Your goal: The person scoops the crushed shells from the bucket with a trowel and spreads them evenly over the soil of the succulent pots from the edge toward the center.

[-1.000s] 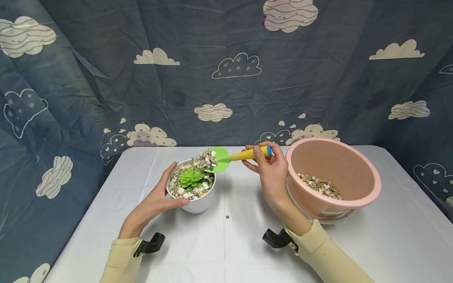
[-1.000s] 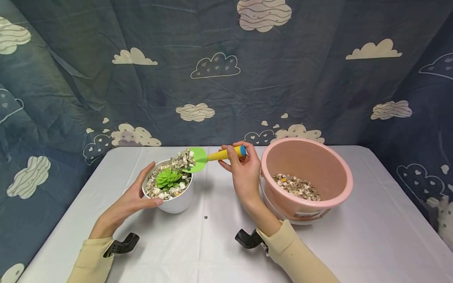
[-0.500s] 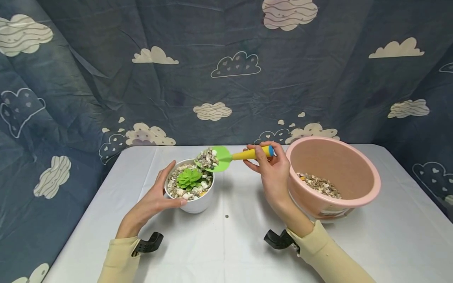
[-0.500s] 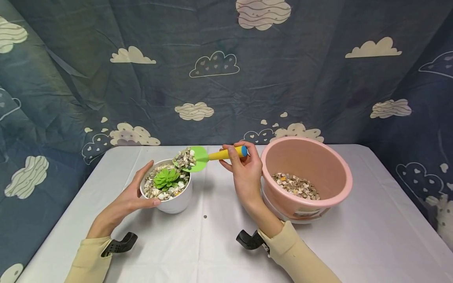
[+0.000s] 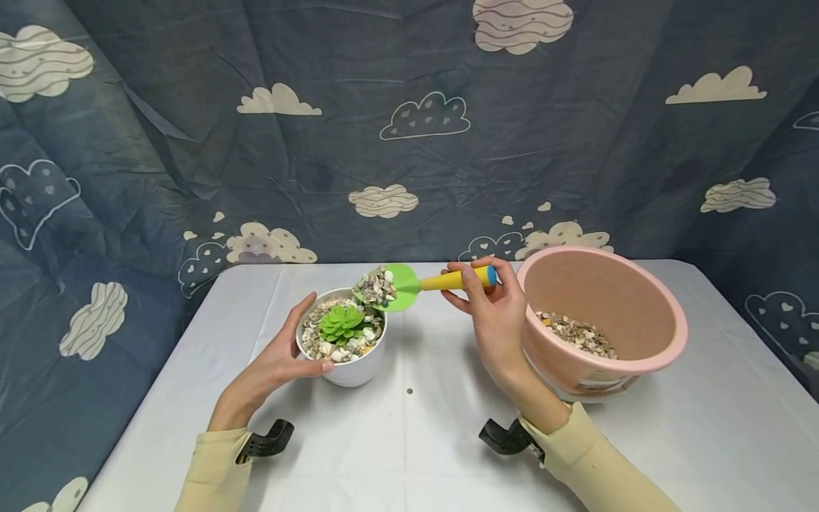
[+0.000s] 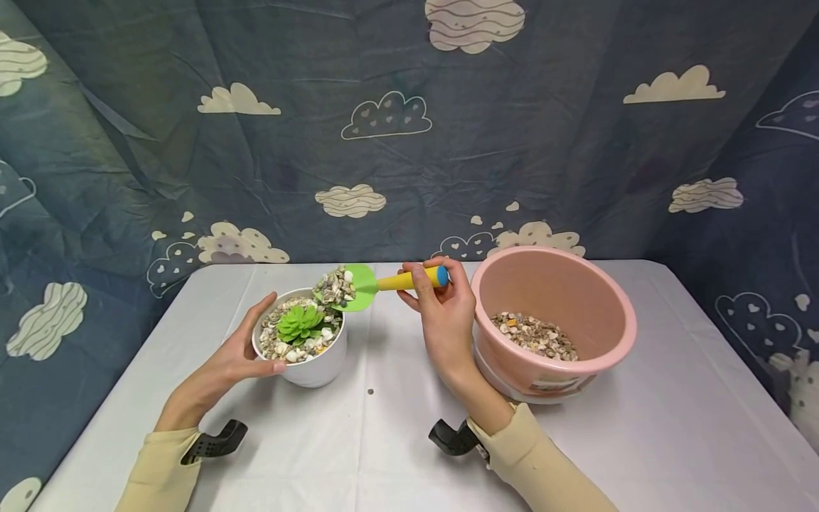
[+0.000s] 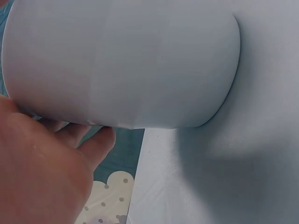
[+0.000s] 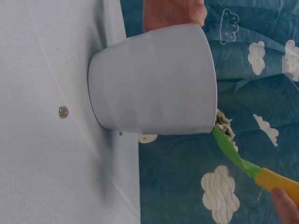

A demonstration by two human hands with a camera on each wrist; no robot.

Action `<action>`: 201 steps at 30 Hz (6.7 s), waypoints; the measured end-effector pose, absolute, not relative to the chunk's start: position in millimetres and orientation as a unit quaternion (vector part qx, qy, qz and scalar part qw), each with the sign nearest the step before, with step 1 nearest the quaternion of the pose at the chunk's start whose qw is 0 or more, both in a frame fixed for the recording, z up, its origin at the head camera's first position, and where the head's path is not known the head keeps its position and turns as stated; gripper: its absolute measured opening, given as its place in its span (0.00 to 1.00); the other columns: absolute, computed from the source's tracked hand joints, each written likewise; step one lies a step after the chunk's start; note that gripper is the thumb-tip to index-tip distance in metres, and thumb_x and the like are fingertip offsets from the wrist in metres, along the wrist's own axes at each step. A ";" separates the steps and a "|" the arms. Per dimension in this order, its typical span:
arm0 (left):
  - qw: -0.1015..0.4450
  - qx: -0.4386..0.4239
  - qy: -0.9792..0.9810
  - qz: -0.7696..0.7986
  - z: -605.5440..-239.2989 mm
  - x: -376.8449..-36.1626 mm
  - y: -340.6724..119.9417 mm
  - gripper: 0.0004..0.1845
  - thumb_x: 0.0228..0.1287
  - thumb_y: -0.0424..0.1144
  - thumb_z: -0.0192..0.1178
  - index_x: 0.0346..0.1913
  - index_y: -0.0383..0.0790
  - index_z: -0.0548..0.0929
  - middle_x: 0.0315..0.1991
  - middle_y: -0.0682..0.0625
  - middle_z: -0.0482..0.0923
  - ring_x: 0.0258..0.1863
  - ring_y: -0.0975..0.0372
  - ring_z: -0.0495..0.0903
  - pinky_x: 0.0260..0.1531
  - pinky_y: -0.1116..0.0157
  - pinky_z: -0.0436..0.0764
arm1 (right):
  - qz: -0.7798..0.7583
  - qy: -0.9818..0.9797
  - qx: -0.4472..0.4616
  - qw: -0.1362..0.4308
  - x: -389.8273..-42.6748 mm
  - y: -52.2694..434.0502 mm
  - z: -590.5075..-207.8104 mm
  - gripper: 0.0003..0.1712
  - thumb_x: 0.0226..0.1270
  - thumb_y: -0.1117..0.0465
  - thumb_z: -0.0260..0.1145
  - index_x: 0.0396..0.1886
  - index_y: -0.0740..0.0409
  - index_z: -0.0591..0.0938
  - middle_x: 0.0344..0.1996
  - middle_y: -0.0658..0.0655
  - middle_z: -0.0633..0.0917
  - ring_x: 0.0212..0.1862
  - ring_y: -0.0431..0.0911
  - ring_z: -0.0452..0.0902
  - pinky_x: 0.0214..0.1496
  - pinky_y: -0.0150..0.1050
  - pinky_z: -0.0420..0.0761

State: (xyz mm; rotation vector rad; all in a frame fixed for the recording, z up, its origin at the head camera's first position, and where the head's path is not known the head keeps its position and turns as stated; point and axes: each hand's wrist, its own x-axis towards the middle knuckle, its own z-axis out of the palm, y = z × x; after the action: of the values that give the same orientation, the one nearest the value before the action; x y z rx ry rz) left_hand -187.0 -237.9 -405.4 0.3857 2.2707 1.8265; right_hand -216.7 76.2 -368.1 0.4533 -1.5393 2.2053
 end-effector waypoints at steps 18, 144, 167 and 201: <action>0.085 0.100 0.780 0.612 -405.6 -188.0 -233.3 0.60 0.48 0.38 0.75 0.79 0.59 0.45 0.77 0.43 0.41 0.72 0.46 0.53 0.65 0.46 0.58 | 0.790 -0.558 0.144 0.209 -218.1 74.9 -367.3 0.17 0.72 0.65 0.62 0.50 0.74 0.69 0.47 0.71 0.82 0.53 0.62 0.80 0.43 0.49 0.83; 0.080 0.066 0.787 0.608 -406.6 -187.7 -230.5 0.63 0.49 0.39 0.76 0.79 0.59 0.41 0.77 0.39 0.38 0.75 0.45 0.43 0.68 0.42 0.51 | 0.740 -0.597 0.221 0.220 -192.1 79.0 -369.4 0.15 0.67 0.73 0.64 0.48 0.72 0.71 0.48 0.71 0.83 0.51 0.59 0.81 0.50 0.48 0.81; 0.081 0.070 0.783 0.612 -407.3 -188.2 -231.7 0.62 0.49 0.39 0.76 0.79 0.59 0.42 0.77 0.38 0.40 0.74 0.44 0.48 0.68 0.44 0.53 | 0.705 -0.595 0.289 0.257 -187.2 77.0 -371.5 0.14 0.62 0.79 0.65 0.46 0.74 0.73 0.46 0.71 0.84 0.51 0.62 0.81 0.51 0.48 0.80; 0.084 0.074 0.776 0.620 -410.9 -189.3 -231.6 0.61 0.50 0.39 0.75 0.79 0.59 0.41 0.77 0.39 0.39 0.74 0.45 0.48 0.68 0.45 0.53 | 0.717 -0.588 0.272 0.257 -197.9 67.7 -378.6 0.13 0.68 0.75 0.59 0.50 0.72 0.71 0.51 0.68 0.81 0.54 0.63 0.78 0.54 0.48 0.78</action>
State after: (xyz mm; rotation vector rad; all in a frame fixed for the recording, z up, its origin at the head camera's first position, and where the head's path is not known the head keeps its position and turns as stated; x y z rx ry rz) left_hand -189.3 -231.6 -410.9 0.2208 2.3172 1.8509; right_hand -197.9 67.7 -378.6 0.7386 -1.5953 1.9457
